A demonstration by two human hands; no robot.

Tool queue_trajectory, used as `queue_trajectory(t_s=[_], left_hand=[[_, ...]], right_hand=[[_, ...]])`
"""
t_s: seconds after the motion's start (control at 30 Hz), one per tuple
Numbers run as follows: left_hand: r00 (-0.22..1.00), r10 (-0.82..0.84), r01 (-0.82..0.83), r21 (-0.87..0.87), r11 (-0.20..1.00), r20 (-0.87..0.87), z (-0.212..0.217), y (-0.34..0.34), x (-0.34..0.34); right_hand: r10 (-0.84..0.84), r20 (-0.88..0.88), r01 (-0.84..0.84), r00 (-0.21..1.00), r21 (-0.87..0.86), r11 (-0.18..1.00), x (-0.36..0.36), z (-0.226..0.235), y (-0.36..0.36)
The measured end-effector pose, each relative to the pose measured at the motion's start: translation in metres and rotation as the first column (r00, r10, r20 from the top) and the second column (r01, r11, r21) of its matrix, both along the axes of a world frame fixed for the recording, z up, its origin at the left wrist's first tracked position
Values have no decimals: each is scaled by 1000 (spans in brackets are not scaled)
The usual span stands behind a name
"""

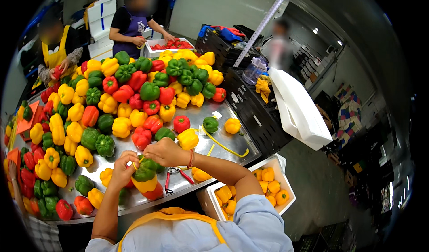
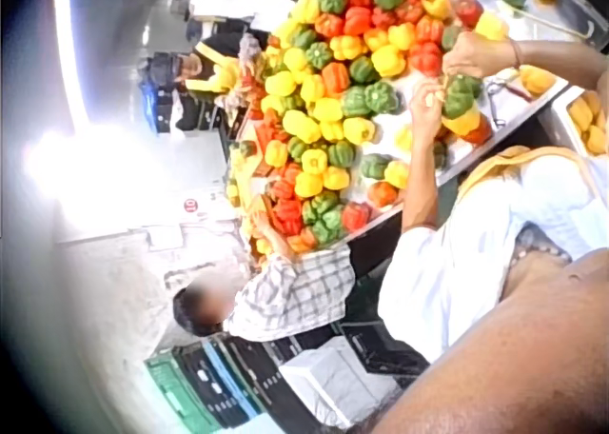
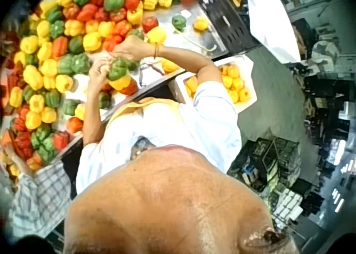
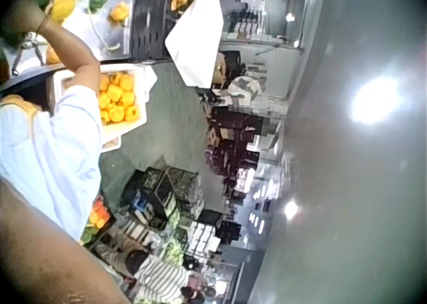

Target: The person sorts red, yellow, and green bell peppers on a metal table, placing them into yellow mesh bags. They secure the bags with yellow plastic ties and place the packaged peppers into a white bin.

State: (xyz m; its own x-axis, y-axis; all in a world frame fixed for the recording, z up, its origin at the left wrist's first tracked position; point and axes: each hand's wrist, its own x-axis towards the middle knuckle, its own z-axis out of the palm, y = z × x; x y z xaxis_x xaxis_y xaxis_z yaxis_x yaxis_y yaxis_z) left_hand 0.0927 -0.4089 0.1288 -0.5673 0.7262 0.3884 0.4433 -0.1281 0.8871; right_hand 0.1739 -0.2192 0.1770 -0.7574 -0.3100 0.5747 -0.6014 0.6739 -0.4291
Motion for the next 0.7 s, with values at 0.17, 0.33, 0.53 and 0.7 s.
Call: queue_trajectory(t_s=[0.17, 0.33, 0.53, 0.7], left_hand=[[999, -9, 8, 1, 1000, 46, 0, 6, 3], [993, 64, -70, 64, 995, 100, -10, 21, 11], [965, 261, -263, 111, 958, 28, -17, 34, 11], [923, 384, -377, 138, 916, -27, -16, 37, 20]], right_hand=[[50, 395, 47, 917, -231, 972, 4, 9, 0], [150, 464, 49, 873, -390, 919, 11, 8, -2], [11, 540, 129, 842, -222, 966, 25, 4, -13], [-117, 459, 271, 881, -286, 919, 18, -19, -24]])
